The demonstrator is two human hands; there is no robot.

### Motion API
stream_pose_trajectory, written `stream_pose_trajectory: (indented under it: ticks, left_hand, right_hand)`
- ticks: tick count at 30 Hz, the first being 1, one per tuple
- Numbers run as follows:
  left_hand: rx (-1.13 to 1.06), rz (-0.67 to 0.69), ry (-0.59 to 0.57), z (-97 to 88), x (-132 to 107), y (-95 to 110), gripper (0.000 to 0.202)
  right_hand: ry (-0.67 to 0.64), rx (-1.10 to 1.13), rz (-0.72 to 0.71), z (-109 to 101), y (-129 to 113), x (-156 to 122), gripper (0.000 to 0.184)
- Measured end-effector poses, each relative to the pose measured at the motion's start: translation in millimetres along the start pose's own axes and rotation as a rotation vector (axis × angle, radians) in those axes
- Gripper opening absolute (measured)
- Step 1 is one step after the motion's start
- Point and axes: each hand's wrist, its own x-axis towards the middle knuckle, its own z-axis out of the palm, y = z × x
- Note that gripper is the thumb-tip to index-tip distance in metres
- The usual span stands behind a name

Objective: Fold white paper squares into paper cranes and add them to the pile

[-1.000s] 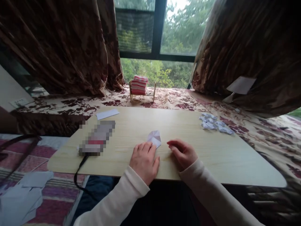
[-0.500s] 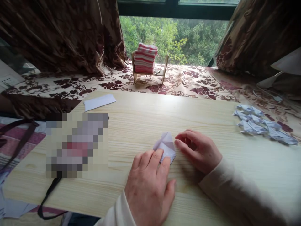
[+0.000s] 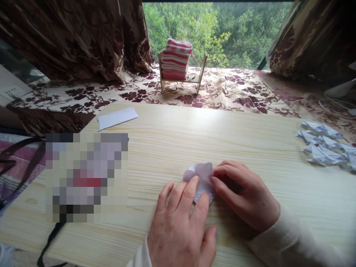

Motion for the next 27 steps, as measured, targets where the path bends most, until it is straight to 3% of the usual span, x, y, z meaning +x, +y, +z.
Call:
stream_pose_trajectory:
  ticks: [16,27]
  left_hand:
    - [-0.015,0.002,0.078,4.1,10.8,-0.2,0.038]
    - [-0.034,0.015,0.022,-1.7,10.8,0.1,0.031]
  right_hand:
    - [-0.089,0.007,-0.059,-3.1,0.4,2.3,0.002]
    - [-0.122,0.023,-0.101,-4.7,2.0,5.2,0.011]
